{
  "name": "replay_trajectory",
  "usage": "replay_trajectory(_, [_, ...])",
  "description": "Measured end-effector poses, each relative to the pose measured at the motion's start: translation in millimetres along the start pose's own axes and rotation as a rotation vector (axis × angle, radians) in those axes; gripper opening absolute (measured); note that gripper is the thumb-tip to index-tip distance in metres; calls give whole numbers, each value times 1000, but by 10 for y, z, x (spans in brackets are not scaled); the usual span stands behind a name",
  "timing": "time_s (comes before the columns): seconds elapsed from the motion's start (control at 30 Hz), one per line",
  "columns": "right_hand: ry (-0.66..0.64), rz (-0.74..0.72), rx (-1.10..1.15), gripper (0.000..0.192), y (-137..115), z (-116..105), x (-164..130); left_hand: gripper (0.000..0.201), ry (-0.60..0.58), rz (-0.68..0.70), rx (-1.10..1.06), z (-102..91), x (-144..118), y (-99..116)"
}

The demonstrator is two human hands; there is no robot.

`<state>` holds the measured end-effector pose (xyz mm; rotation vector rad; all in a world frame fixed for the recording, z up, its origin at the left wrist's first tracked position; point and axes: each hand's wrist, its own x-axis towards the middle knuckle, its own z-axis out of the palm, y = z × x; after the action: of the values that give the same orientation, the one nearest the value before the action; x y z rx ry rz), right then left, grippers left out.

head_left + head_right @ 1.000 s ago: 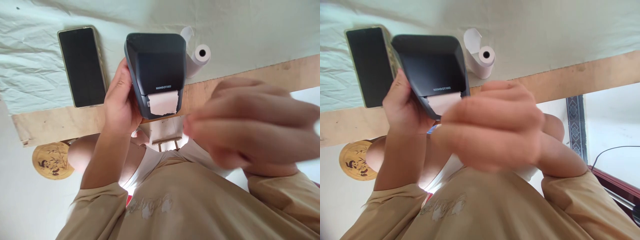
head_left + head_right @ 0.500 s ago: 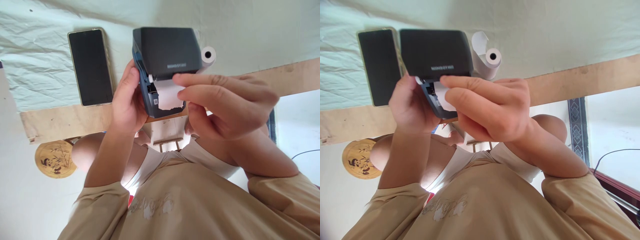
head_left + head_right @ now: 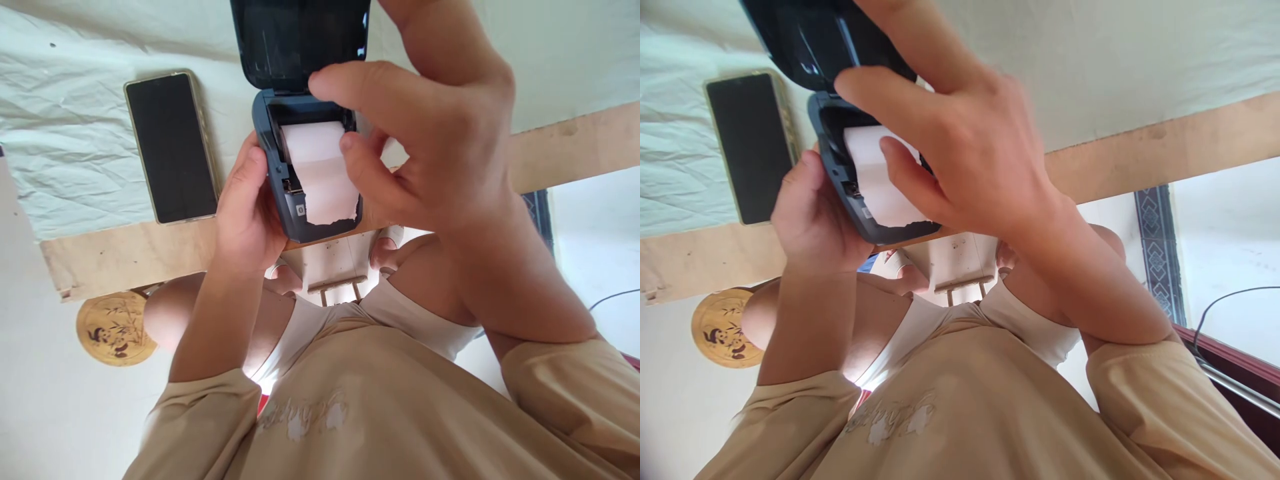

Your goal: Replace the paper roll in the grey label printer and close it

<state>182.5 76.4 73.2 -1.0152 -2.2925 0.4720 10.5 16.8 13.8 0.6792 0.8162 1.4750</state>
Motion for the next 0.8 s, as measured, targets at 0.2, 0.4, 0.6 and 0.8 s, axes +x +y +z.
replay_trajectory(0.2, [21, -34, -480, 39, -150, -68, 51, 28, 3, 34, 51, -64, 4, -30])
replay_trajectory(0.4, [-396, 225, -538, 37, -369, 14, 219, 21, -36, 27, 68, -44, -23, -2])
replay_trajectory(0.6, [-503, 259, -473, 26, -334, 30, 256, 27, 17, 16, 121, -39, -31, -7])
replay_trajectory(0.8, [-487, 224, -462, 29, -307, -11, 281, 32, -46, -17, 74, -43, -53, 26])
